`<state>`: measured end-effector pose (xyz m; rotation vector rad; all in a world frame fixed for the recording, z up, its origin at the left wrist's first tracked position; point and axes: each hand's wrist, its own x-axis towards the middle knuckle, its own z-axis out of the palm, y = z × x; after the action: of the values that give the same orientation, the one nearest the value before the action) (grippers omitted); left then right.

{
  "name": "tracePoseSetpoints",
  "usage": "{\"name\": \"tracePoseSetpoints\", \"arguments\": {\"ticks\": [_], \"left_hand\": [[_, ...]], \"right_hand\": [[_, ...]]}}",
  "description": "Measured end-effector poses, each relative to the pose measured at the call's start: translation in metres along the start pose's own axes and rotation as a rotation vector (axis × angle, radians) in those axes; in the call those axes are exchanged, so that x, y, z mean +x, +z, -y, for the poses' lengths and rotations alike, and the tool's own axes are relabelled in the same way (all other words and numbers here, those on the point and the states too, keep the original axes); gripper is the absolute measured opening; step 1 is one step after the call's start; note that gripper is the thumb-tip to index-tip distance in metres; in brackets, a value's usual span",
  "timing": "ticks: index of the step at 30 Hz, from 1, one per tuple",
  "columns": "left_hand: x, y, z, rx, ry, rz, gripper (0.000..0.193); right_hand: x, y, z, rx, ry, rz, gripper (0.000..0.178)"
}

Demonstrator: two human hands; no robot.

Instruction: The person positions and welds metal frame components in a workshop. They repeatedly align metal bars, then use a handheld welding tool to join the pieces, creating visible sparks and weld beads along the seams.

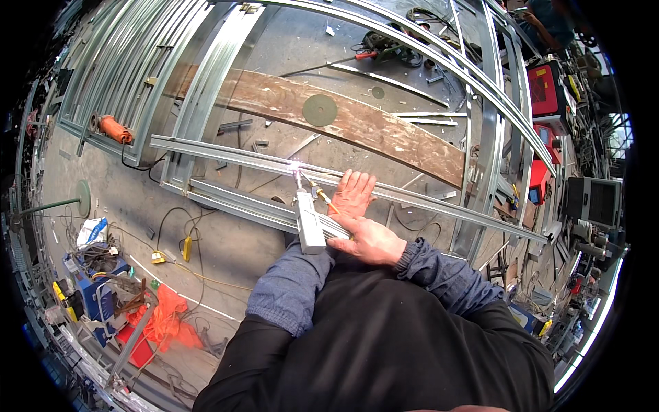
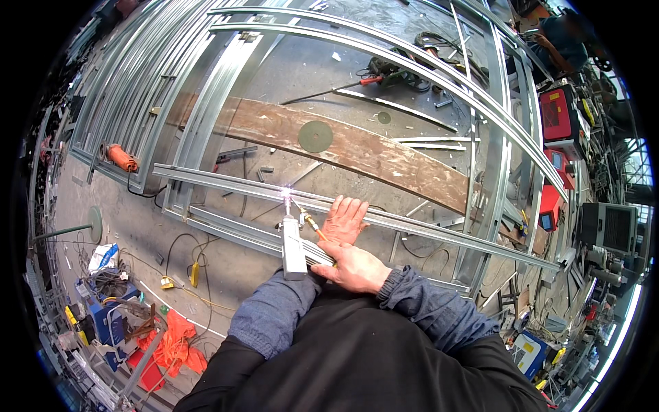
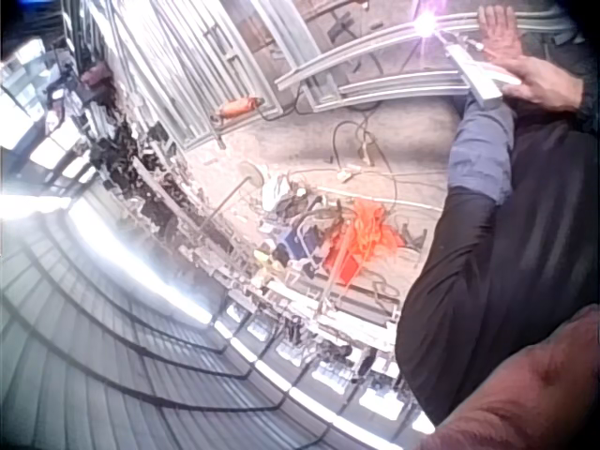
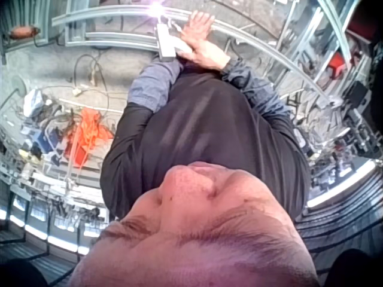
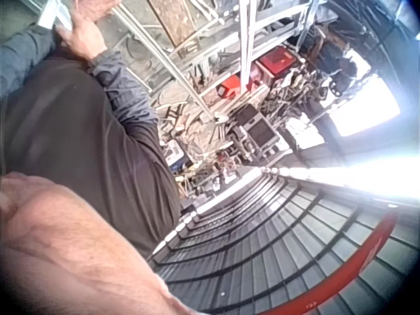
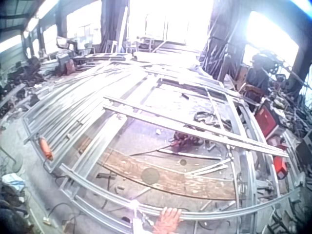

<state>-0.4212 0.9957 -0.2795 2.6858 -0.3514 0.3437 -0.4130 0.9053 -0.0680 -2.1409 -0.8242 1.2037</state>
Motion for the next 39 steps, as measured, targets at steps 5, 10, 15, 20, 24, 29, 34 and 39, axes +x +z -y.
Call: {"name": "tracePoseSetpoints", "arguments": {"ticks": [5,10,15,20,24,29,34,39], "left_hand": [[0.0,-0.003,0.0,-0.017,0.001,0.013,0.069],[-0.001,-0.002,0.001,0.021,0.014,0.015,0.072],[-0.002,0.0,0.001,0.055,0.015,0.033,0.073],[-0.002,-0.002,0.002,0.076,0.029,0.019,0.073],[0.0,-0.005,0.004,-0.02,0.02,0.024,0.075],[-0.015,-0.022,-0.009,-0.082,0.018,0.085,0.068],[-0.016,-0.022,-0.008,-0.042,0.036,0.116,0.072],[-0.017,-0.01,-0.004,-0.078,0.044,0.08,0.077]], "right_hand": [[-0.001,0.001,-0.001,0.014,-0.03,-0.027,0.064],[-0.002,0.0,-0.002,0.036,-0.037,-0.027,0.063],[-0.003,-0.005,0.002,0.03,-0.021,-0.006,0.062],[-0.006,-0.005,-0.007,0.054,-0.08,-0.026,0.064],[-0.014,-0.033,-0.008,0.196,-0.049,0.065,0.069],[-0.007,-0.092,0.001,0.355,0.067,0.271,0.055],[-0.003,-0.101,-0.007,0.273,0.108,0.316,0.061],[-0.007,-0.074,-0.003,0.124,0.0,0.213,0.066]]}}
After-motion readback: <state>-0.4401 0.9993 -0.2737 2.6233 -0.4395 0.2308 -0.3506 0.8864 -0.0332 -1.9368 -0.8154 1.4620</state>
